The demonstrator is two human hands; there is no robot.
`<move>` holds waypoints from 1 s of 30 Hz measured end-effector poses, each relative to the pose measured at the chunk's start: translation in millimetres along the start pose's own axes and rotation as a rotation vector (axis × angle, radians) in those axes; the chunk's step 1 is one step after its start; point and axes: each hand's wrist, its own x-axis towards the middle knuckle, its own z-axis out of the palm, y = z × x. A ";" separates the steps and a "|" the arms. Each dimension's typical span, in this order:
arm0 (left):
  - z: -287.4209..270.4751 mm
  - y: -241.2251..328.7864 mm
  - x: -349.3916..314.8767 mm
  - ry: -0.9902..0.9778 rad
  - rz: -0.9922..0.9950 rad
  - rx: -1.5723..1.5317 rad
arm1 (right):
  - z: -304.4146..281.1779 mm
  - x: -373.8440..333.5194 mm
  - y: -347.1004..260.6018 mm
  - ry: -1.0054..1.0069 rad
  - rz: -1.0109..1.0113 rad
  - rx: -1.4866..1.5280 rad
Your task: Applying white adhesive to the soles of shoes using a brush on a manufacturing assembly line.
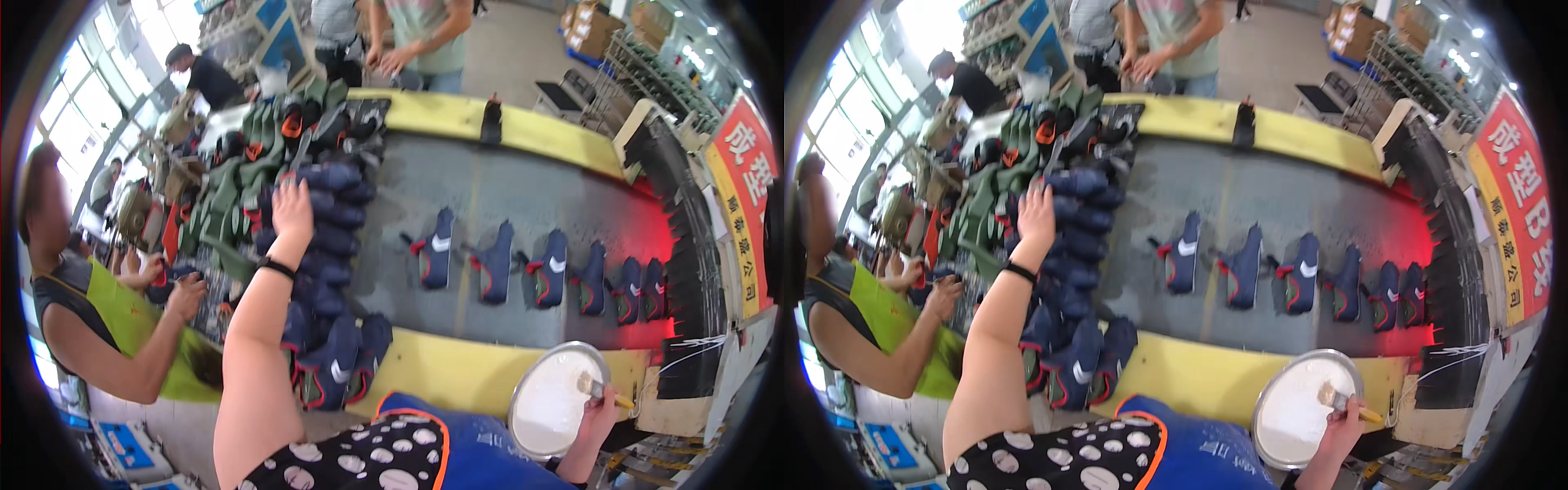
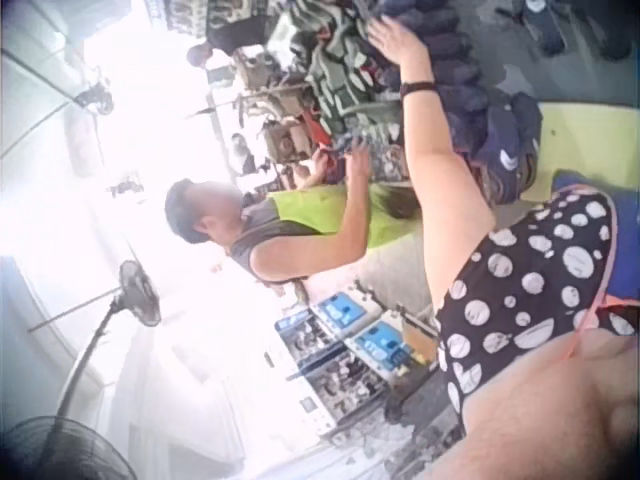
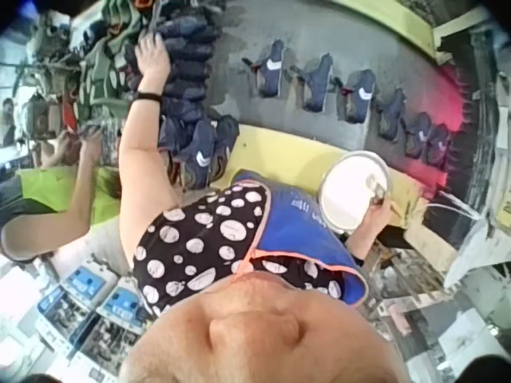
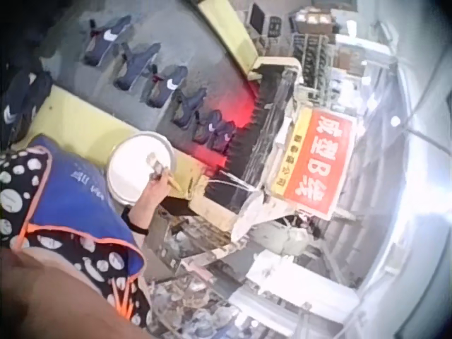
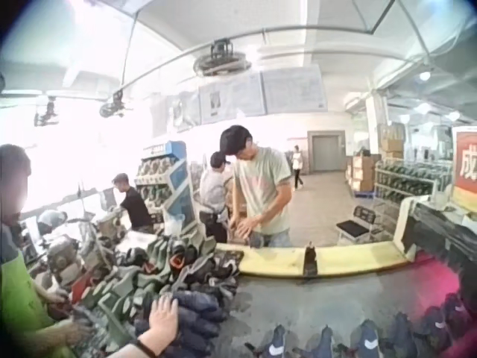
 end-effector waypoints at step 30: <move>-150.3 196.7 -155.6 -1.381 0.305 -1.637 | -53.8 -22.7 -10.9 -0.165 -0.095 0.127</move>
